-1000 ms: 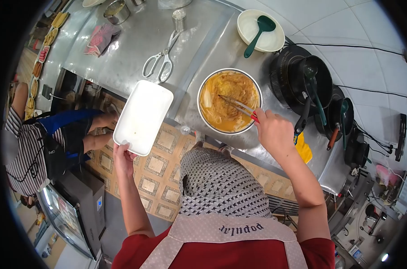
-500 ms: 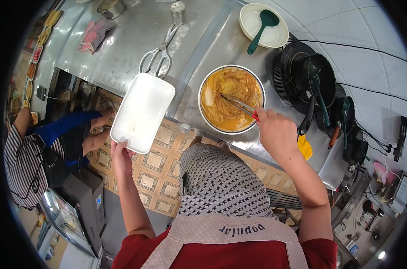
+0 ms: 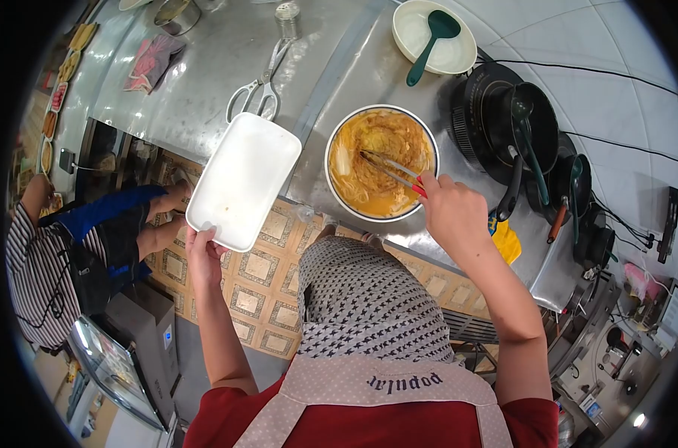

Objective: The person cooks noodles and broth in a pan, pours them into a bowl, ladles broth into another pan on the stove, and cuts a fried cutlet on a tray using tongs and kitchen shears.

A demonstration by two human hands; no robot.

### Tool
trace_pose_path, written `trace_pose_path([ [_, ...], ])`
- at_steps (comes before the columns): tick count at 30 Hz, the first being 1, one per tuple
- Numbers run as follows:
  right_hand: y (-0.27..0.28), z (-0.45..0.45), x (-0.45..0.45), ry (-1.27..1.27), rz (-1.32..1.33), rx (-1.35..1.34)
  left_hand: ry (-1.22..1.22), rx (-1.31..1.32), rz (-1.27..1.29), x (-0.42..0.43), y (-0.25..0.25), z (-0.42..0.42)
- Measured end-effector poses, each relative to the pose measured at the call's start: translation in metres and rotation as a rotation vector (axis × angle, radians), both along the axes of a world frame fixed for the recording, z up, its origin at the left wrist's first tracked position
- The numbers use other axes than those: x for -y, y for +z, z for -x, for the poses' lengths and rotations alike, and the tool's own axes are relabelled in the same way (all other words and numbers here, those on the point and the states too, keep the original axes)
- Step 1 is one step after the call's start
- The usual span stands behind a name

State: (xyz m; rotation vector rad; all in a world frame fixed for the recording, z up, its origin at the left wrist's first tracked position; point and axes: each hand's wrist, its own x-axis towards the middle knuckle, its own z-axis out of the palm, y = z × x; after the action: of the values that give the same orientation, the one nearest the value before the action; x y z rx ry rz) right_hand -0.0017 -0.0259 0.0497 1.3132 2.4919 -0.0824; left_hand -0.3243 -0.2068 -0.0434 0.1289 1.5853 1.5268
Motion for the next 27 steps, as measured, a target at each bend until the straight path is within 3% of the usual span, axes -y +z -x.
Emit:
trace_pose_path([
  [12, 0.004, 0.006, -0.004, 0.113, -0.066, 0.049, 0.019, 0.014, -0.017, 0.006, -0.003, 0.0],
  [27, 0.033, -0.009, -0.002, -0.087, -0.071, -0.114, -0.035, 0.039, -0.033, 0.001, -0.004, -0.002],
])
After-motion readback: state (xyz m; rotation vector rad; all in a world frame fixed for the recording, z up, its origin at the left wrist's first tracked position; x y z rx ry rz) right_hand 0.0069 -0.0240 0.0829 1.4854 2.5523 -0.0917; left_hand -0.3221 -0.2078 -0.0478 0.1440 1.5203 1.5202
